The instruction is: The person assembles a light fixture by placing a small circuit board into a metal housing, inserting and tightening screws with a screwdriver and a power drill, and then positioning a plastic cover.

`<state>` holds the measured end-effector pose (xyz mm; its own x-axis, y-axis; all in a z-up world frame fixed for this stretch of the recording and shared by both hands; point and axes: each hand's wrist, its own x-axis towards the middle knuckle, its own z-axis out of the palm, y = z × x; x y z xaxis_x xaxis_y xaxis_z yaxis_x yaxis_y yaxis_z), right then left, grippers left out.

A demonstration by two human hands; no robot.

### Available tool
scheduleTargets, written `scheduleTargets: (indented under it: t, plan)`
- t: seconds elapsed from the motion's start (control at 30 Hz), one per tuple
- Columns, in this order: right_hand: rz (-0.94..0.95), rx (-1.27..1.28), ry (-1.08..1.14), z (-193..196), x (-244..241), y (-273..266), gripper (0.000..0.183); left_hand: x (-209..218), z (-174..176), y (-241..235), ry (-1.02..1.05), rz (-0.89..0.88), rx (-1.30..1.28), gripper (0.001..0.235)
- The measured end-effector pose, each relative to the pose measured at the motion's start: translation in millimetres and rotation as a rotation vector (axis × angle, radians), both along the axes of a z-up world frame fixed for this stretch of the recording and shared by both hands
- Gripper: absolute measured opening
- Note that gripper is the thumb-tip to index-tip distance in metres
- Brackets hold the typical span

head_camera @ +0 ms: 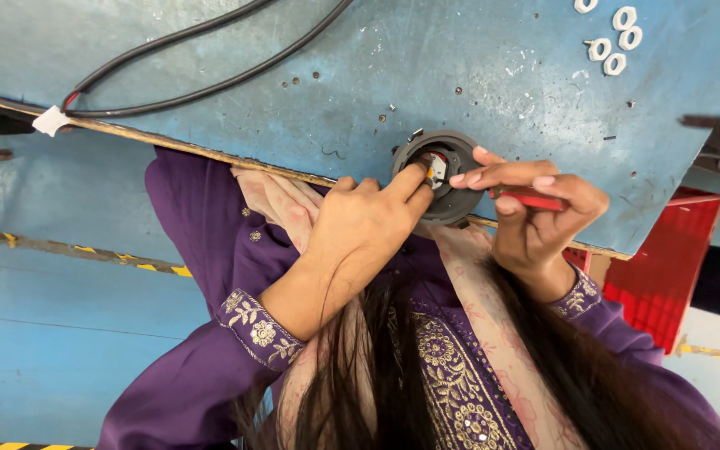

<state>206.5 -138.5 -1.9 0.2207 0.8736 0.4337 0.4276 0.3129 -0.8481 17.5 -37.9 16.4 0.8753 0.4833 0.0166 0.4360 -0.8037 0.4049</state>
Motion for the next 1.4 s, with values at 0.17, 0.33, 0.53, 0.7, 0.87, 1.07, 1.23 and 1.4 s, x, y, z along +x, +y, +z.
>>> scheduleTargets:
  t: [0.17,0.33,0.53,0.7,0.87,1.07,1.23,1.4]
  plan:
    - [0.003,0.007,0.021,-12,3,-4,0.032,-1,1,0,-0.002,0.008,0.011,0.023]
    - [0.041,-0.015,0.025,-11,6,-6,0.031,-1,2,0,-0.006,0.016,0.011,0.021]
    - [0.050,-0.003,0.050,-14,6,-5,0.031,-2,2,0,-0.039,0.028,0.011,0.023]
    - [0.042,0.009,0.074,-17,6,-4,0.031,-2,2,-1,-0.014,0.018,0.005,0.022]
    - [0.093,-0.018,0.003,-12,11,1,0.029,-2,1,-1,-0.040,0.026,0.019,0.023]
    - [0.171,0.020,-0.095,-9,15,17,0.025,-3,0,-2,-0.031,0.031,0.028,0.019]
    - [0.216,-0.042,0.063,-14,13,27,0.024,0,1,-7,-0.016,0.064,0.016,0.017]
    - [0.254,-0.105,0.092,-15,11,31,0.025,0,-2,-6,-0.049,0.078,-0.012,0.020]
